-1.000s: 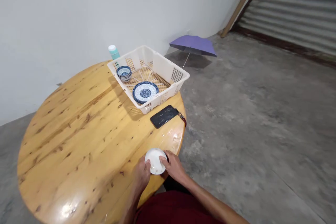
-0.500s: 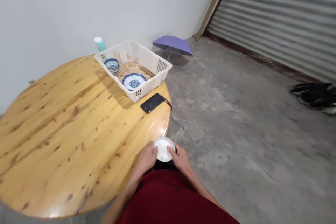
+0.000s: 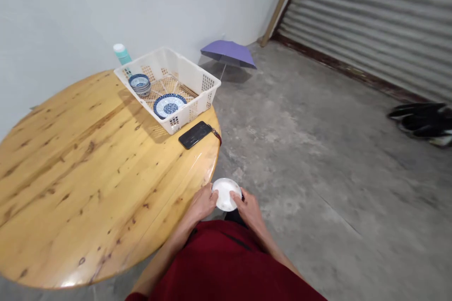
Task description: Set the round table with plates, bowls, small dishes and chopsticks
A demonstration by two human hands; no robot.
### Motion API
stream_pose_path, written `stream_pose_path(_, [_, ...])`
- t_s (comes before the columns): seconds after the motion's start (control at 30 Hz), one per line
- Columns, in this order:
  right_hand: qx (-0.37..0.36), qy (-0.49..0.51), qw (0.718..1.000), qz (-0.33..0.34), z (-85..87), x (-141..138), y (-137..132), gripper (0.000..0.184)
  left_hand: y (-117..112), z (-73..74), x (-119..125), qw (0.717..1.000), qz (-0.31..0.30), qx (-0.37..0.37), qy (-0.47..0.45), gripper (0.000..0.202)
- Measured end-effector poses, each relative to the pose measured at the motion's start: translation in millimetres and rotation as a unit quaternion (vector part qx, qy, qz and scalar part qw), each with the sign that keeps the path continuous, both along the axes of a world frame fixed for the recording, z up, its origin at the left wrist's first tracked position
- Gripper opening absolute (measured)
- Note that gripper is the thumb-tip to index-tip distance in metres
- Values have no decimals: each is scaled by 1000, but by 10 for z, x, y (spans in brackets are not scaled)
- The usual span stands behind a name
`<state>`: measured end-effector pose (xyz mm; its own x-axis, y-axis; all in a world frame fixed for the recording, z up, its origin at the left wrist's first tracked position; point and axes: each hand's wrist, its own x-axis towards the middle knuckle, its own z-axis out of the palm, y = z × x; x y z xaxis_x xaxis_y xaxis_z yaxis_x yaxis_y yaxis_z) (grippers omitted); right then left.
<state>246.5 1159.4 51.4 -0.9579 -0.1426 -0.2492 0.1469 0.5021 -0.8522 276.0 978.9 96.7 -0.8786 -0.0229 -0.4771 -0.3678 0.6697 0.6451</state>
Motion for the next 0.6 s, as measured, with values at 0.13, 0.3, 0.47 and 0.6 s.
stream_pose_path(0.13, [-11, -27, 1000, -9, -48, -351, 442, 56, 431, 82, -390, 999, -22, -13, -19, 35])
stream_pose_path(0.3, [-13, -33, 999, -7, 93, -933, 1079, 54, 1059, 248, -962, 999, -23, -20, -38, 35])
stream_pose_path(0.47, [-13, -12, 999, 31, 242, -1517, 1635, 52, 1614, 312, -1399, 999, 18, -2, -32, 36])
stream_pose_path(0.6, [-14, 3, 998, 68, 244, -1849, 1861, 53, 1841, 332, -1598, 999, 40, 5, -29, 38])
